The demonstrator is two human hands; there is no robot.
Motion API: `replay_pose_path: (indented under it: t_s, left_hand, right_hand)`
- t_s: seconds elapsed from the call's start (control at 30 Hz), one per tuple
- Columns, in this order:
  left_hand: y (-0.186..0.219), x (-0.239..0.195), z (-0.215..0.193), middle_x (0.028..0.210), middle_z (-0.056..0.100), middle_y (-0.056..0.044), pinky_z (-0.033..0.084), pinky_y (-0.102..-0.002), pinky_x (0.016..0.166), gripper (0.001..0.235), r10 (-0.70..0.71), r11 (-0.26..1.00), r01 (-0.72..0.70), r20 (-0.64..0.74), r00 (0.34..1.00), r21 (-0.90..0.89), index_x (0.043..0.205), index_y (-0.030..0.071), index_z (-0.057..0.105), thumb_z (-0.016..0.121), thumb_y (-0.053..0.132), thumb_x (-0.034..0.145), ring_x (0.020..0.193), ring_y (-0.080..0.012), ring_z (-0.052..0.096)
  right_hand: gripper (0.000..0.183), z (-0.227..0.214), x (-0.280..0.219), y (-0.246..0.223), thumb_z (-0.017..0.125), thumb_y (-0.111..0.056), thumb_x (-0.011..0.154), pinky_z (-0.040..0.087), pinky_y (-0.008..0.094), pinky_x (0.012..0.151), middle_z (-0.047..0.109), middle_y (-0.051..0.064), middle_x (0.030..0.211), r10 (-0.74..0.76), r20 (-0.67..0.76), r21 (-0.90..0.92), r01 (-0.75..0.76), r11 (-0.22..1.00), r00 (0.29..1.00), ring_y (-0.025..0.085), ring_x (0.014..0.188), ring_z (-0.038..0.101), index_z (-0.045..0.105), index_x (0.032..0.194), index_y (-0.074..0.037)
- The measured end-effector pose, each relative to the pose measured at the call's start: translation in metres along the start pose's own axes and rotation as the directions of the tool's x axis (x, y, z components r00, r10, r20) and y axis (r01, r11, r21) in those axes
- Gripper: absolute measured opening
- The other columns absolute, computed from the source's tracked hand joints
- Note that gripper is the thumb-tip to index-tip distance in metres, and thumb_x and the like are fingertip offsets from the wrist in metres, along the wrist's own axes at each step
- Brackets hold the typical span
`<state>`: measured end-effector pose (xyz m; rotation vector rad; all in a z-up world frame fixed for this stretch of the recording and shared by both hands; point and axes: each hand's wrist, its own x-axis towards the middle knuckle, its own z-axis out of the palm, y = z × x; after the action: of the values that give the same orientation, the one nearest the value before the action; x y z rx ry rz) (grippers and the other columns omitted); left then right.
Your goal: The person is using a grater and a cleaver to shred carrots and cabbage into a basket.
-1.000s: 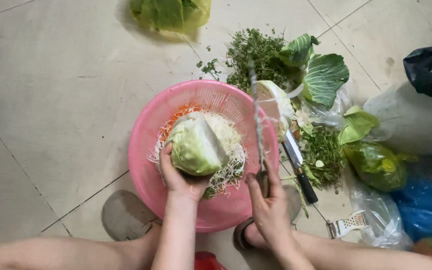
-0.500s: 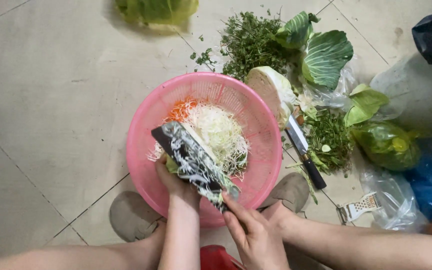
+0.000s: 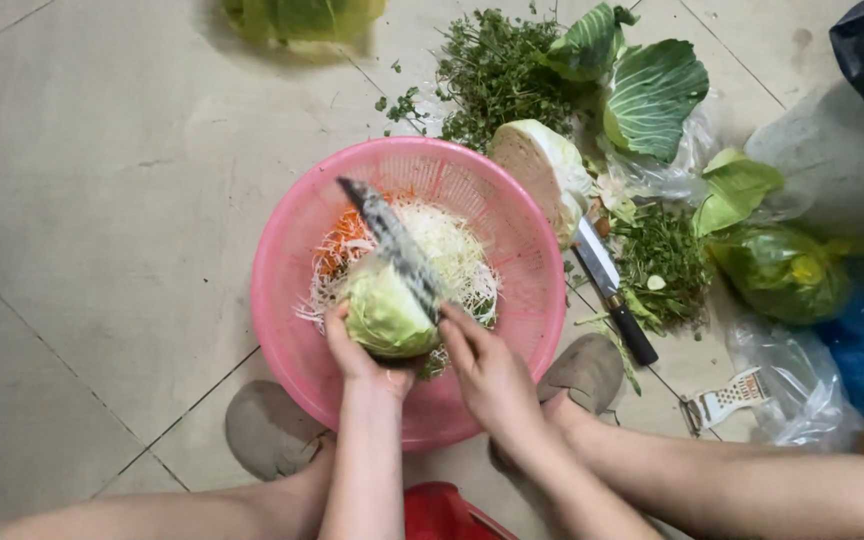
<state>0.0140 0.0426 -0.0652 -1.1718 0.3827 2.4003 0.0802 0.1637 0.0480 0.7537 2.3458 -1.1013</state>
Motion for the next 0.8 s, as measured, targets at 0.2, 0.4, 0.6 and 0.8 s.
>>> replay_pose_path:
  t_s: [0.2,0.4,0.6,0.8]
  left_hand:
    - [0.008,-0.002,0.02,0.138,0.06,-0.014,0.051,-0.063,0.095,0.077,-0.029,0.999,0.025,-0.097,0.995,-0.041,0.137,0.021,0.06,0.043,0.064,0.076,0.122,-0.0386,0.059]
    - [0.007,0.009,0.002,0.137,0.059,-0.018,0.05,-0.064,0.095,0.078,-0.056,0.995,0.031,-0.272,0.961,-0.095,0.136,0.02,0.06,0.044,0.067,0.077,0.12,-0.0409,0.059]
    - [-0.001,0.006,0.007,0.134,0.062,-0.014,0.051,-0.059,0.095,0.079,-0.081,0.989,0.062,-0.139,0.987,-0.136,0.136,0.019,0.061,0.043,0.068,0.078,0.117,-0.0376,0.061]
    - [0.008,0.0,0.011,0.137,0.059,-0.021,0.047,-0.064,0.101,0.075,-0.093,0.992,0.073,-0.217,0.972,-0.102,0.136,0.017,0.057,0.038,0.067,0.083,0.123,-0.0421,0.058]
  right_hand:
    - [0.045,0.013,0.0,0.082,0.053,-0.027,0.103,0.052,0.029,0.072,0.071,0.004,0.091,-0.172,-0.033,0.27,0.174,0.947,0.985,0.012,0.08,0.061,0.06,0.146,-0.015]
    - [0.042,0.01,-0.048,0.08,0.057,-0.023,0.101,0.054,0.025,0.077,0.073,0.001,0.091,-0.171,-0.17,0.319,0.219,0.922,0.97,0.009,0.083,0.063,0.065,0.141,-0.01]
    - [0.042,0.02,0.002,0.025,0.059,-0.025,0.102,0.052,0.027,0.09,0.071,0.007,0.123,-0.276,-0.18,0.053,0.29,0.956,0.944,0.009,0.109,0.065,0.063,0.141,-0.011]
    - [0.041,0.0,-0.012,0.039,0.055,-0.028,0.104,0.051,0.028,0.094,0.076,0.012,0.127,-0.369,-0.187,0.268,0.409,0.872,0.91,0.013,0.112,0.067,0.06,0.141,-0.01]
